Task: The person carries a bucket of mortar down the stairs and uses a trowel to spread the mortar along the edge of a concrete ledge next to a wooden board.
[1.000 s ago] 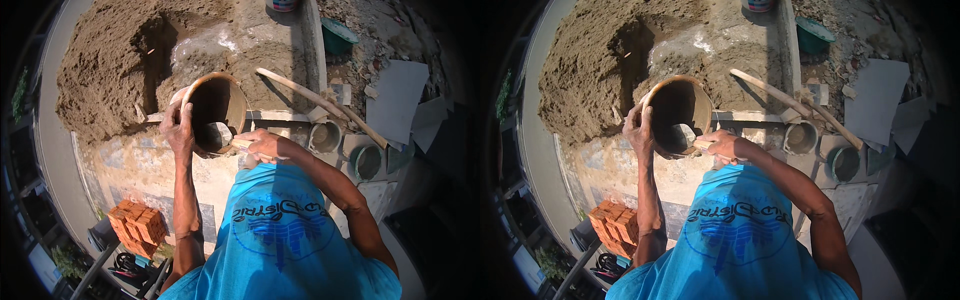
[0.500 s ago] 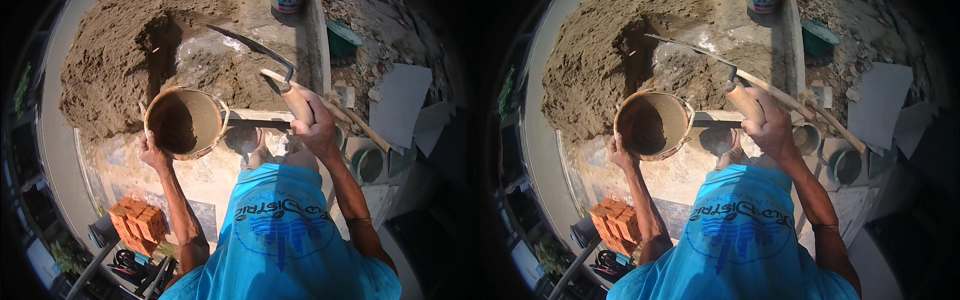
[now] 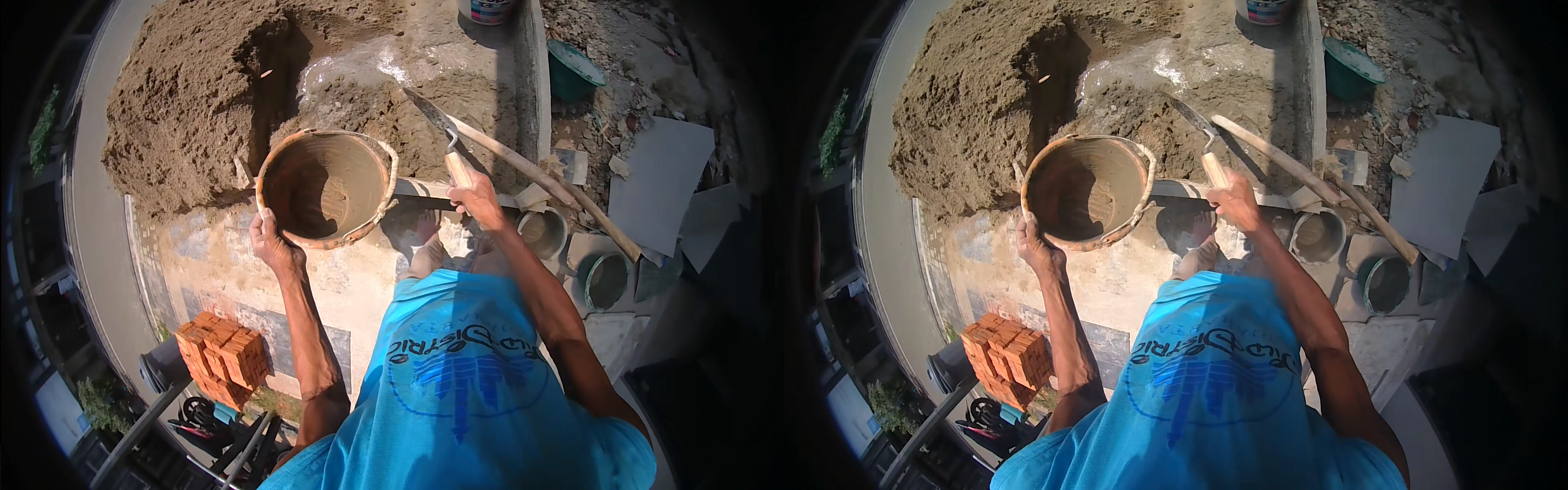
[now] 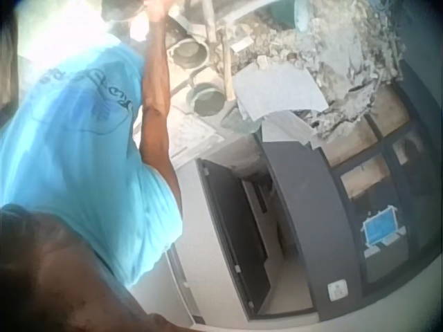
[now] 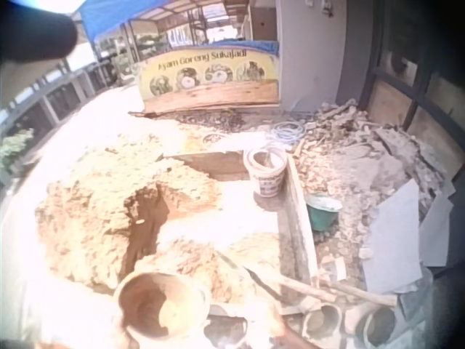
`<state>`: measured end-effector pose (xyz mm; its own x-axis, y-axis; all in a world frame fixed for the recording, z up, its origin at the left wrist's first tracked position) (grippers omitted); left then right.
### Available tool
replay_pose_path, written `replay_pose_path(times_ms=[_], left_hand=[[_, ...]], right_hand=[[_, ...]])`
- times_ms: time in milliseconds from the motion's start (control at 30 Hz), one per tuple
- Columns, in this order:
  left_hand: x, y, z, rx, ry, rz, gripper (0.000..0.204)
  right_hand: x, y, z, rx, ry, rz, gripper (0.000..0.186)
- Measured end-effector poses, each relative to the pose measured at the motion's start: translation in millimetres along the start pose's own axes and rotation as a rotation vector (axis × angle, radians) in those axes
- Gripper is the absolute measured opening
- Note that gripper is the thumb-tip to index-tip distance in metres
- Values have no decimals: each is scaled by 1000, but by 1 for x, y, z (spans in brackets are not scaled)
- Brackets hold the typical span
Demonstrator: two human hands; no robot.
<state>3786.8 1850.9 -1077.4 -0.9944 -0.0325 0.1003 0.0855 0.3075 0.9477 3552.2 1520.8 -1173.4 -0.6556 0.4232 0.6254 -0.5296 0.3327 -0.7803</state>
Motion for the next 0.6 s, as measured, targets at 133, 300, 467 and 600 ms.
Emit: replay_pose_path(times_ms=[133, 300, 467, 600], left_hand=[[17, -9, -22, 23, -90, 28, 16], [38, -17, -45, 22, -90, 83, 20], [57, -39, -50, -42, -77, 198, 20], [81, -73, -62, -86, -224, 405, 19]], right_hand=[[-2, -17, -26, -289, -100, -26, 39], [-6, -59, -34, -406, -153, 100, 34], [1, -92, -35, -476, -189, 128, 28], [28, -126, -73, -432, -270, 157, 29]])
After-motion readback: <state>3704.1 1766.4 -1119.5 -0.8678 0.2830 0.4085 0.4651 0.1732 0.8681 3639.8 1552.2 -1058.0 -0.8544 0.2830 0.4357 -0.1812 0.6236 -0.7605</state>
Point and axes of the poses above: each hand's wrist, its own x-axis away from the middle knuckle, its own z-axis out of the back of the hand, y = z × x, the point moved 9 cm from there along -x, towards the middle knuckle, and after that the axes turned 4 degrees about -z, right-handed, at the moved point
